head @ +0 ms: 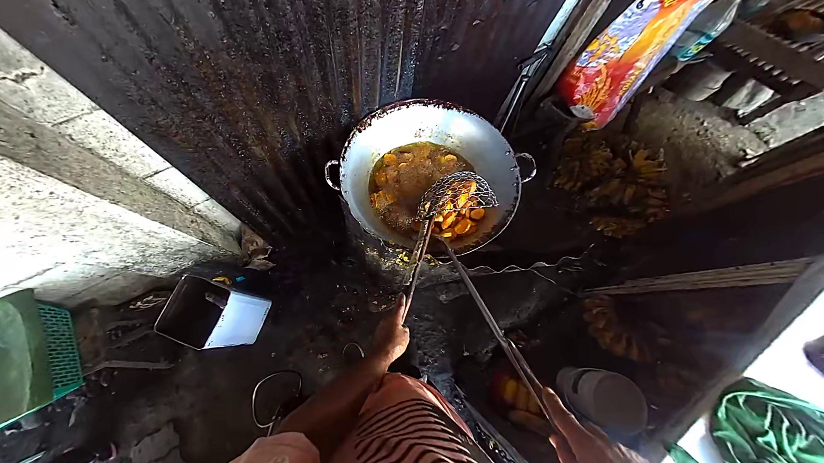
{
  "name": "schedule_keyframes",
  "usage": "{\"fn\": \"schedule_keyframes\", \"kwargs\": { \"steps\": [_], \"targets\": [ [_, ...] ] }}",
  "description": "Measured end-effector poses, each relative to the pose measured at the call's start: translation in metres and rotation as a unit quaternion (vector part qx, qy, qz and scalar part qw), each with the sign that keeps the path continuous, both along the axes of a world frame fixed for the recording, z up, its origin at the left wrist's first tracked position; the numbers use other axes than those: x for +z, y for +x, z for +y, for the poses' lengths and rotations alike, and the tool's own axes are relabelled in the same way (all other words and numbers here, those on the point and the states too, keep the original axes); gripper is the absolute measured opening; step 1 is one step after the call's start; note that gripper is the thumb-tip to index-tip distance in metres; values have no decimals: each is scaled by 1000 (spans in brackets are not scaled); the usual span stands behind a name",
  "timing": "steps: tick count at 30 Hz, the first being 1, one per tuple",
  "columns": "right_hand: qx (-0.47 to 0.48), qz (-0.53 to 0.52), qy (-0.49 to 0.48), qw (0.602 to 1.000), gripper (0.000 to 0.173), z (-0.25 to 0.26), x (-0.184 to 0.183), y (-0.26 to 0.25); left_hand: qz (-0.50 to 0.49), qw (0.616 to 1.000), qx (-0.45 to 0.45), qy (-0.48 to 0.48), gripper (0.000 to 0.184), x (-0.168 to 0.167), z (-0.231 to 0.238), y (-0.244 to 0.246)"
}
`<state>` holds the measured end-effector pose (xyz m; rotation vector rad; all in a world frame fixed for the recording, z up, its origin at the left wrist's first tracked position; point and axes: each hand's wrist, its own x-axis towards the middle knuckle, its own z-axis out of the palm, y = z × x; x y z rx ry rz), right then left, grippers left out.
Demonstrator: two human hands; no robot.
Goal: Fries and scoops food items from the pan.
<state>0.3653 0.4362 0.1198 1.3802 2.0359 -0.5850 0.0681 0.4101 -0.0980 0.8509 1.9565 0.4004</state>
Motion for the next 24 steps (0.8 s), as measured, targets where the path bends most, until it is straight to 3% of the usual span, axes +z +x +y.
{"fn": "schedule_keyframes", "kwargs": {
  "steps": [7,18,24],
  "targets": [
    [62,-37,-31,997,65,57,-46,-33,41,998,-9,35,77,12,20,-23],
    [-35,44,-64,996,65,94,-130,-115,109,993,-47,-5,75,35,42,-26],
    [-65,80,-50,993,63,110,-151,-151,126,991,-24,43,72,46,46,-26]
  ]
}}
